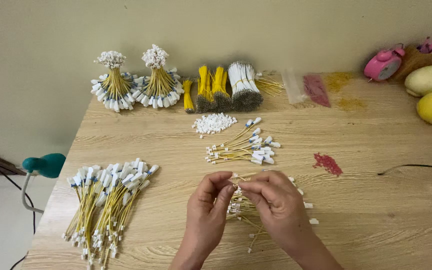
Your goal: Assembling small white connectors onto yellow electrical wires at a factory workbench.
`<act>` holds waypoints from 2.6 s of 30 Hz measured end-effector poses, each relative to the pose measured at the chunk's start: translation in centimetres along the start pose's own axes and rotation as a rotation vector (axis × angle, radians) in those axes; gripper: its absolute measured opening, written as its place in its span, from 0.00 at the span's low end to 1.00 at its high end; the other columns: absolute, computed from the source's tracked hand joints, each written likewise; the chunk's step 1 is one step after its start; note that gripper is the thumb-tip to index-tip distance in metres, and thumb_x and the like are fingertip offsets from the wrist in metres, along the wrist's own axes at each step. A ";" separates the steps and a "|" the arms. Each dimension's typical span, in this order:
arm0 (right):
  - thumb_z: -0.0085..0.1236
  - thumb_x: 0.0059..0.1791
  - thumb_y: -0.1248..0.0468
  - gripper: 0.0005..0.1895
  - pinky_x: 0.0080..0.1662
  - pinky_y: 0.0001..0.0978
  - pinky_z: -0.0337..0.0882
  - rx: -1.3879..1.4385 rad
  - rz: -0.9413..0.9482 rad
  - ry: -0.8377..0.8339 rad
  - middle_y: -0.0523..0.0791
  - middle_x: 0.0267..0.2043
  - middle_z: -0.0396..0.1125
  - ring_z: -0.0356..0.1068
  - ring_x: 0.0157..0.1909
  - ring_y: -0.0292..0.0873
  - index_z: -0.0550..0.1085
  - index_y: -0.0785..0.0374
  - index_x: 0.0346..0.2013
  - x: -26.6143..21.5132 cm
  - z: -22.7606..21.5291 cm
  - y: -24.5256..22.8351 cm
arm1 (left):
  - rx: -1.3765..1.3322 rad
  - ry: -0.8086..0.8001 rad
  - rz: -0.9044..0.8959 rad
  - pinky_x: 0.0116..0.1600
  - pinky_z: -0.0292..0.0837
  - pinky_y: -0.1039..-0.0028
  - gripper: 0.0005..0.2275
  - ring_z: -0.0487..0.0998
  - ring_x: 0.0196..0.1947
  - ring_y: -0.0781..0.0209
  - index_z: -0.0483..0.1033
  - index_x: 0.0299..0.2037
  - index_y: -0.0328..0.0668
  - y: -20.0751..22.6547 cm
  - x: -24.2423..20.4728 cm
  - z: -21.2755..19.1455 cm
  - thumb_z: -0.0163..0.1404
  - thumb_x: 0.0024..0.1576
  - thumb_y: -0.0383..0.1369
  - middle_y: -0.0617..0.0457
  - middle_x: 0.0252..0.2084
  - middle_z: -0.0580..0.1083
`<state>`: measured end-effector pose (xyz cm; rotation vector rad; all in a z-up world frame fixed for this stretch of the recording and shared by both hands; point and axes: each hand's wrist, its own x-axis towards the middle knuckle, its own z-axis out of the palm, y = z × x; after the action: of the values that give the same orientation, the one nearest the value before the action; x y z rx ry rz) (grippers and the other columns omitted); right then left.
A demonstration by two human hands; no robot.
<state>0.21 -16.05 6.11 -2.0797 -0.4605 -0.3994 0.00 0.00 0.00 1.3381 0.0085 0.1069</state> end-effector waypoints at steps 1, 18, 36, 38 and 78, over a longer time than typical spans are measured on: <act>0.65 0.45 0.69 0.09 0.41 0.30 0.74 -0.001 0.002 0.000 0.41 0.39 0.72 0.74 0.42 0.38 0.82 0.58 0.40 0.1 -0.1 -0.1 | -0.001 -0.001 -0.001 0.47 0.74 0.78 0.10 0.75 0.41 0.70 0.76 0.53 0.35 0.3 -0.2 0.0 0.52 0.62 0.23 0.55 0.40 0.76; 0.65 0.46 0.70 0.05 0.44 0.29 0.76 0.220 0.075 -0.205 0.42 0.37 0.75 0.77 0.42 0.37 0.79 0.63 0.35 -0.1 -0.9 2.4 | 0.106 -0.147 -0.014 0.50 0.76 0.78 0.14 0.79 0.41 0.70 0.73 0.56 0.37 1.7 -0.9 0.0 0.53 0.60 0.22 0.55 0.38 0.80; 0.62 0.46 0.72 0.06 0.33 0.25 0.67 0.348 0.188 -0.247 0.40 0.32 0.67 0.66 0.31 0.35 0.80 0.62 0.37 -0.9 0.1 4.1 | -0.016 -0.166 -0.106 0.44 0.73 0.79 0.16 0.75 0.37 0.71 0.73 0.57 0.39 0.8 -0.5 -1.3 0.55 0.58 0.21 0.57 0.35 0.77; 0.63 0.45 0.71 0.06 0.32 0.26 0.66 0.261 0.139 -0.212 0.40 0.30 0.66 0.66 0.31 0.34 0.81 0.61 0.36 -0.7 -0.1 3.0 | 0.051 -0.169 -0.106 0.43 0.74 0.79 0.16 0.76 0.37 0.71 0.75 0.56 0.39 0.8 -0.7 -1.3 0.55 0.58 0.22 0.57 0.35 0.77; 0.64 0.50 0.64 0.09 0.41 0.32 0.73 -0.065 0.702 0.259 0.47 0.37 0.75 0.73 0.38 0.38 0.78 0.68 0.41 -2.1 -8.0 22.3 | 1.250 0.118 0.264 0.48 0.74 0.58 0.08 0.78 0.43 0.47 0.84 0.41 0.45 -3.5 13.3 -3.8 0.55 0.56 0.36 0.47 0.41 0.78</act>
<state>8.03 -34.24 -7.10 -2.0601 0.4386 -0.2534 13.26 3.97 -3.55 2.5759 -0.0030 0.4552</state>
